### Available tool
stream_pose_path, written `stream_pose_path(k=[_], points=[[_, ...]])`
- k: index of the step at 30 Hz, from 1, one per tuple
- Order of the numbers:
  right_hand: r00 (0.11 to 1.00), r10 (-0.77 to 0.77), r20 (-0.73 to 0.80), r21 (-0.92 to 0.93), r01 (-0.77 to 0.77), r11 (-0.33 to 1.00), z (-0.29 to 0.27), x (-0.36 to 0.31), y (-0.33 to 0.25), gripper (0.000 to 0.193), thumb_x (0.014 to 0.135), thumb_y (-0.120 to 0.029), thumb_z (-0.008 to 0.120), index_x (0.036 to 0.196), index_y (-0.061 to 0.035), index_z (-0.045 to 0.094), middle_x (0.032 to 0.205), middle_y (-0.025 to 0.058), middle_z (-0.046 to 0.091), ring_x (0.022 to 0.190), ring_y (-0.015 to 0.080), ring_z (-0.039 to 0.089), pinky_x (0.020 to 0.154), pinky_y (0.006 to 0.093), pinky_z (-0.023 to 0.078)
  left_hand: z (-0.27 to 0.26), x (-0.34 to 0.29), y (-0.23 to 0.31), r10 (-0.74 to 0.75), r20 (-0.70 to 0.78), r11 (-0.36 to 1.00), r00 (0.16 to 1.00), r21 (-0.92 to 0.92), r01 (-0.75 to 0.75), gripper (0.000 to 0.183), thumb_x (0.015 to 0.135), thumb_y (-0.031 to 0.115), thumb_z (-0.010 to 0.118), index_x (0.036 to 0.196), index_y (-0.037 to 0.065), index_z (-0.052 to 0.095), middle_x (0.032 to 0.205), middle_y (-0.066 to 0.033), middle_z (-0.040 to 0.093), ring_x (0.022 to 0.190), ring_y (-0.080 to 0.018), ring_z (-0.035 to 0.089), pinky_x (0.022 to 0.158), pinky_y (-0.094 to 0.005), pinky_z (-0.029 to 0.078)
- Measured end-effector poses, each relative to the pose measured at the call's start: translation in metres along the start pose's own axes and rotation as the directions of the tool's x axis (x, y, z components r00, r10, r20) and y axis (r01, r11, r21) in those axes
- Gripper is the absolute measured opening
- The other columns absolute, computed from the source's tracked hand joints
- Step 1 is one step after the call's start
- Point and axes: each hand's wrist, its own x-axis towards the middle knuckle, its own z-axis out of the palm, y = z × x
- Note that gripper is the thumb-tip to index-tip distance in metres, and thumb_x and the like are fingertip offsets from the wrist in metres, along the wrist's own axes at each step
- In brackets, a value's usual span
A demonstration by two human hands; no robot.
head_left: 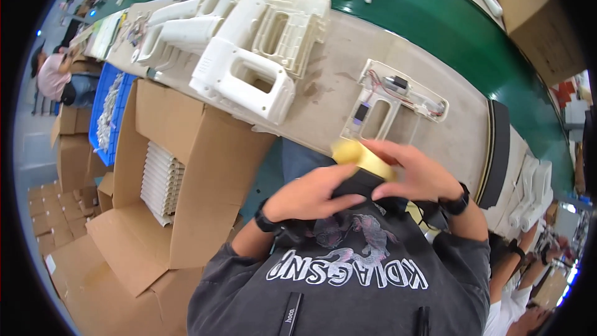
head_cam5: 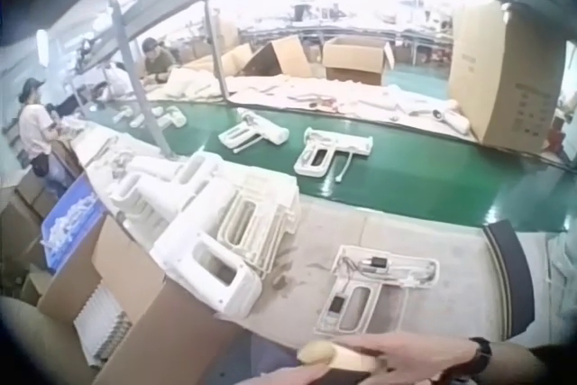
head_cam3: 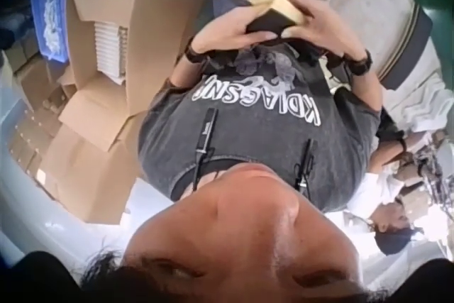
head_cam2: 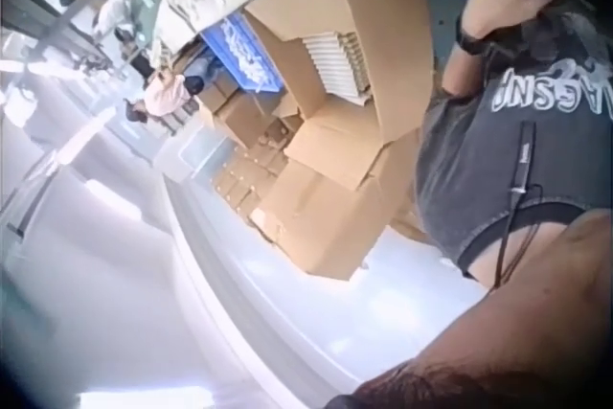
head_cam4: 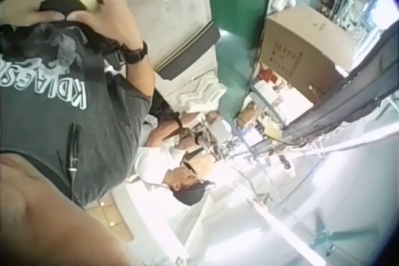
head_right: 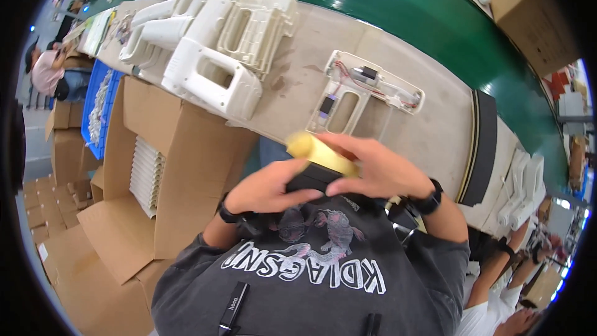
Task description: Assembling plastic components and packing them into boxes on a manufacturing line.
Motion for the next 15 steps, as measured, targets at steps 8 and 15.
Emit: stream_pose_path(k=[8, 15], points=[[0.860, 0.251, -0.443, 0.234, -0.160, 0.959, -0.097, -0.151, 0.055, 0.071, 0.079, -0.011, 0.083, 0.140, 0.0039, 0.050, 0.126, 0.0086, 0.066, 0.116, 0.0166, 0.063, 0.101, 0.0269, 0.046, -0.131, -0.022, 0.041, 0.231, -0.728, 0.803, 0.645, 0.517, 0.296, 0.040, 0.088, 0.019, 0.075, 0.123, 0.003, 0.063, 0.125, -0.0164, 0.065, 0.114, -0.0316, 0.062, 0.100, -0.0407, 0.047], [0.656, -0.144, -0.741, -0.594, -0.540, 0.596, -0.089, -0.150, 0.088, 0.055, 0.085, -0.007, 0.073, 0.136, -0.0008, 0.055, 0.135, 0.0181, 0.059, 0.125, 0.0351, 0.058, 0.108, 0.0375, 0.043, -0.218, -0.010, -0.028, -0.142, -0.708, 0.658, 0.692, 0.454, 0.600, 0.100, 0.081, 0.042, 0.078, 0.149, -0.011, 0.030, 0.150, -0.0288, 0.042, 0.138, -0.0438, 0.041, 0.115, -0.0437, 0.035]])
